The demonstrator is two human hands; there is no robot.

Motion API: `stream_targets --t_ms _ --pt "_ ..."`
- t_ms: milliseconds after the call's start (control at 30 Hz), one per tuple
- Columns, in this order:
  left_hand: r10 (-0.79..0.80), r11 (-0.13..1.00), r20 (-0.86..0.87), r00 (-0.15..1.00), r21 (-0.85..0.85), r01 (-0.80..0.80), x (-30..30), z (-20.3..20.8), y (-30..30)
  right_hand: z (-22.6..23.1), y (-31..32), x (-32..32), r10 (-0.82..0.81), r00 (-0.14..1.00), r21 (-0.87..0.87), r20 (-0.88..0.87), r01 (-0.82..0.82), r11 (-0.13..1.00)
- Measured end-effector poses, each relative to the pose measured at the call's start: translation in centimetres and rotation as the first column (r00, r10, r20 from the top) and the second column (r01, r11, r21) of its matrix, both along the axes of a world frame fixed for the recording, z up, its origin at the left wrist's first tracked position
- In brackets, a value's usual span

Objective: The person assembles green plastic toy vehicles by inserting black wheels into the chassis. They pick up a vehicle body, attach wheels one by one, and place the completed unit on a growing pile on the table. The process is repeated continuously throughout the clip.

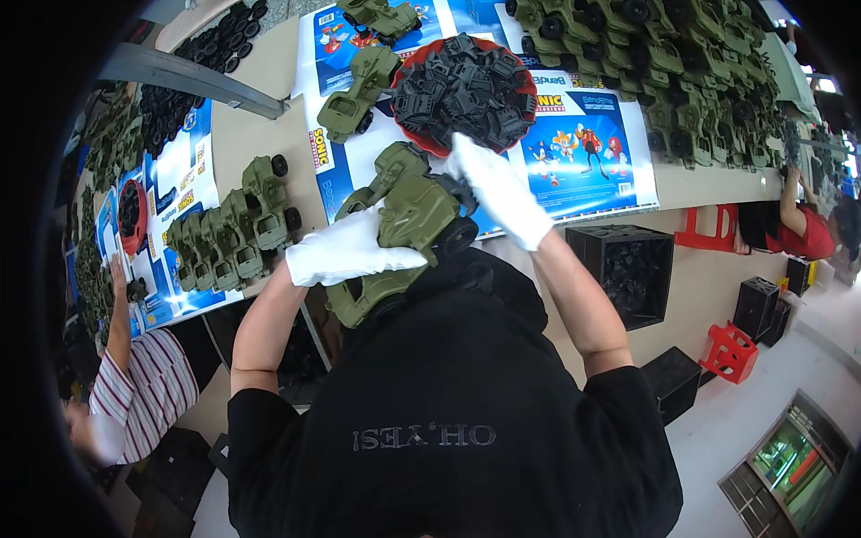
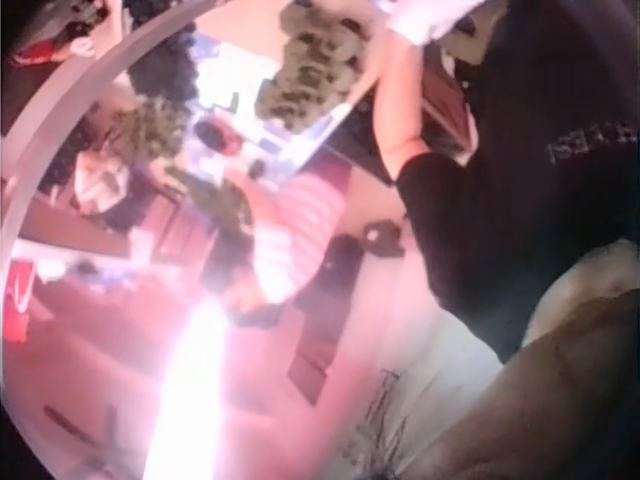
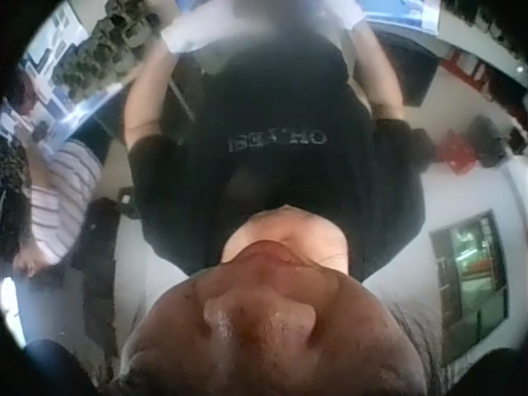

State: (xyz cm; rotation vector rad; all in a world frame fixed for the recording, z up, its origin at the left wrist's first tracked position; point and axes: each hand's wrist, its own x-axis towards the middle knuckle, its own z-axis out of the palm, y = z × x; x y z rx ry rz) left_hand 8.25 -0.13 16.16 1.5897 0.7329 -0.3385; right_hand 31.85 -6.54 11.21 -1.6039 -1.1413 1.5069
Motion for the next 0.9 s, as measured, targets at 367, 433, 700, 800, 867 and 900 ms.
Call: stream_targets --t_ms 367,433,700,800,867,900 --pt "0.199 0.958 0.089 0.976 -0.226 -0.175 0.7 0.5 -0.9 1.1 0.1 -2.9 -0.378 0.832 -0.127 -0.406 0.358 0.925" --pt "0.134 0.984 0.04 0.99 -0.12 -0.128 1.0 1.0 -0.7 0.0 0.3 -2.6 -0.43 0.804 -0.168 -0.411 0.396 0.903" --pt "0.092 0.996 -0.037 0.995 -0.014 -0.093 1.4 1.9 -0.4 -0.4 0.4 -2.8 -0.48 0.758 -0.266 -0.442 0.4 0.877" --pt "0.104 0.995 -0.038 0.994 -0.009 -0.104 1.2 1.1 -0.6 0.3 0.3 -3.1 -0.466 0.781 -0.237 -0.415 0.402 0.884" --pt "0.108 0.994 -0.039 0.993 -0.024 -0.109 1.3 1.3 -0.6 0.1 0.2 -3.1 -0.464 0.782 -0.228 -0.415 0.404 0.886" --pt "0.111 0.993 -0.04 0.993 -0.031 -0.112 1.3 1.4 -0.6 -0.4 0.2 -3.0 -0.466 0.785 -0.218 -0.409 0.411 0.885"
